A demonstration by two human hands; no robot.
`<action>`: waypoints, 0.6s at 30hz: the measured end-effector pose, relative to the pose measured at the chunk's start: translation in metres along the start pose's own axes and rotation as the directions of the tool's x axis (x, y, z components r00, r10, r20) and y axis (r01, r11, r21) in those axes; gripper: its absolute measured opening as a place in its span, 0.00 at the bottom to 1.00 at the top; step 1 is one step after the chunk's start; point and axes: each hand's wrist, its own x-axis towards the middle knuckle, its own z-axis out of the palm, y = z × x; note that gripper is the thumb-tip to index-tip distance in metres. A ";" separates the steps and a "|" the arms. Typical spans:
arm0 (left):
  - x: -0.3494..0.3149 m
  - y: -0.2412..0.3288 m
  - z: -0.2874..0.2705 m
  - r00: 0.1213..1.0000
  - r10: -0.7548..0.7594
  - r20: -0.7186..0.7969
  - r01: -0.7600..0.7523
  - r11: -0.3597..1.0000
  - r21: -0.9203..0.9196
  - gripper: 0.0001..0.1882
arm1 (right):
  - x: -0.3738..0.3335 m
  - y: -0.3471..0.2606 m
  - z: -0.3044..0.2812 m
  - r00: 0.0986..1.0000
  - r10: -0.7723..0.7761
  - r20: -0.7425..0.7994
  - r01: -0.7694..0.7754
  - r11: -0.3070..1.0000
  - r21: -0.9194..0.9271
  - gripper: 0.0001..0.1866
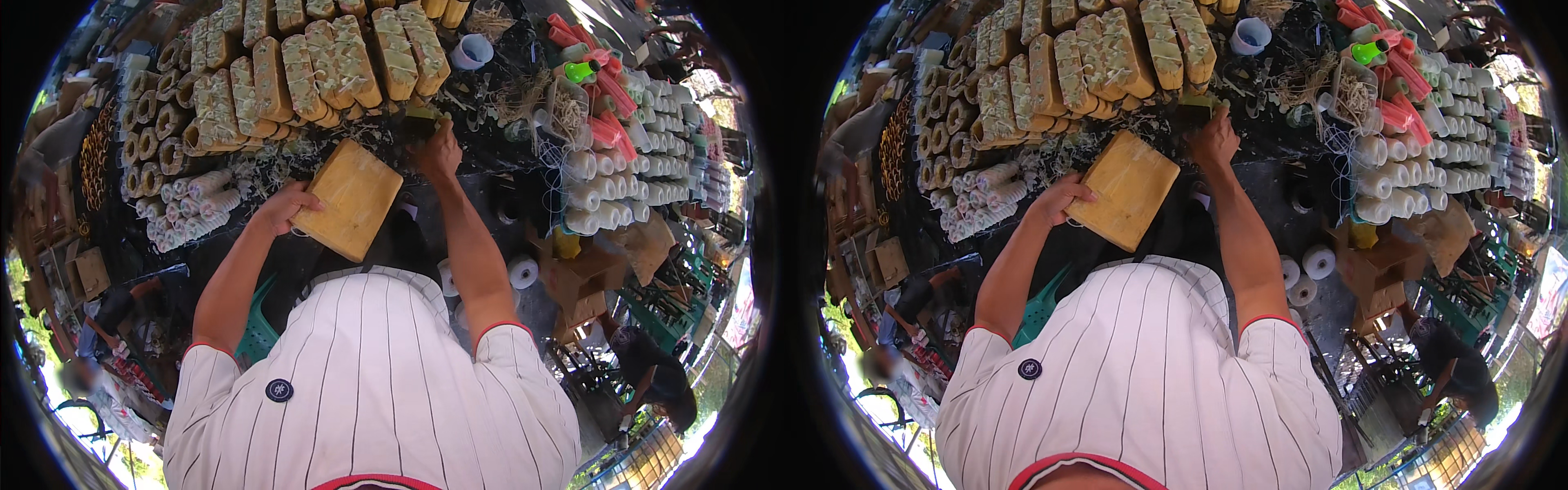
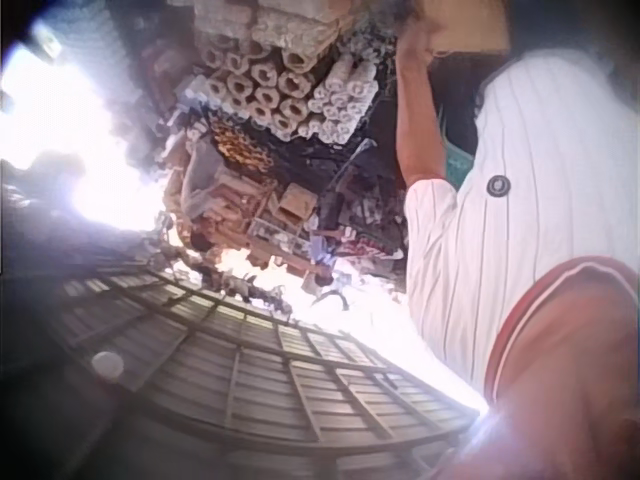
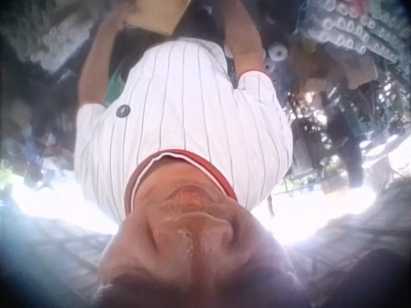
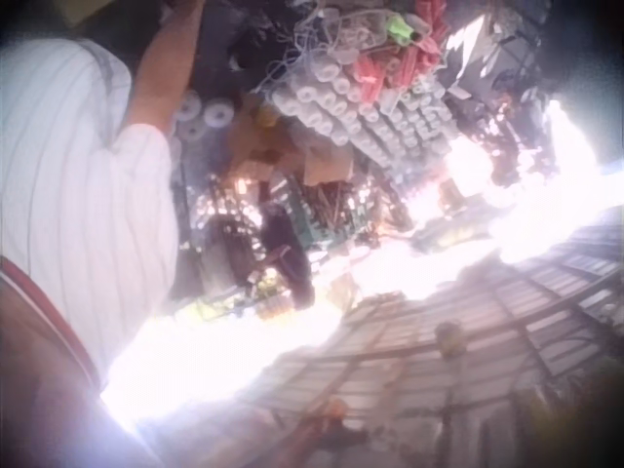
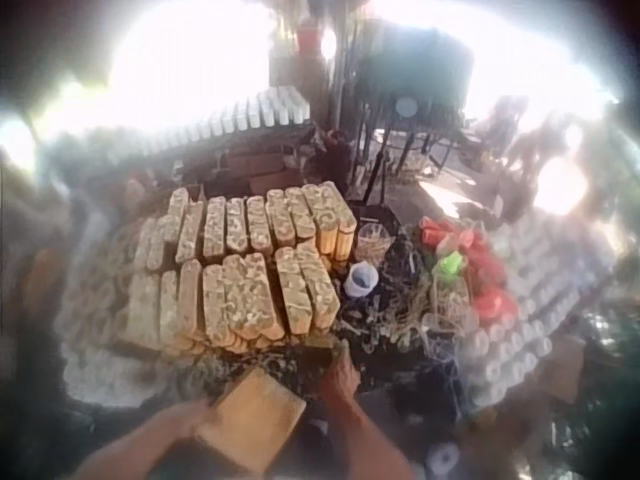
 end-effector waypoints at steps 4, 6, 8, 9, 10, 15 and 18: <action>0.021 -0.034 -0.023 0.997 0.000 0.081 0.014 0.983 -0.183 0.26 | -0.020 -0.025 -0.058 0.902 -0.174 0.396 0.093 0.972 0.216 0.27; 0.017 -0.046 -0.026 0.995 0.011 0.101 0.028 0.927 -0.375 0.24 | -0.078 -0.053 -0.088 0.813 -0.470 0.342 0.437 0.882 0.175 0.23; 0.012 -0.043 -0.014 0.987 0.034 0.159 0.073 0.782 -0.620 0.24 | -0.127 -0.067 -0.107 0.614 -0.667 0.422 0.544 0.745 0.387 0.27; 0.009 -0.042 -0.009 0.986 0.046 0.158 0.070 0.751 -0.656 0.24 | -0.147 -0.071 -0.105 0.537 -0.726 0.428 0.670 0.676 0.305 0.29; 0.007 -0.044 -0.006 0.986 0.052 0.157 0.072 0.718 -0.692 0.25 | -0.163 -0.076 -0.101 0.454 -0.771 0.447 0.777 0.588 0.224 0.30; 0.009 -0.062 -0.010 0.986 0.063 0.152 0.078 0.633 -0.770 0.26 | -0.152 -0.101 -0.069 0.509 -0.631 0.585 0.647 0.729 0.224 0.33; 0.006 -0.056 -0.006 0.986 0.080 0.149 0.069 0.615 -0.786 0.27 | -0.108 -0.102 -0.036 0.562 -0.605 0.563 0.626 0.757 0.188 0.33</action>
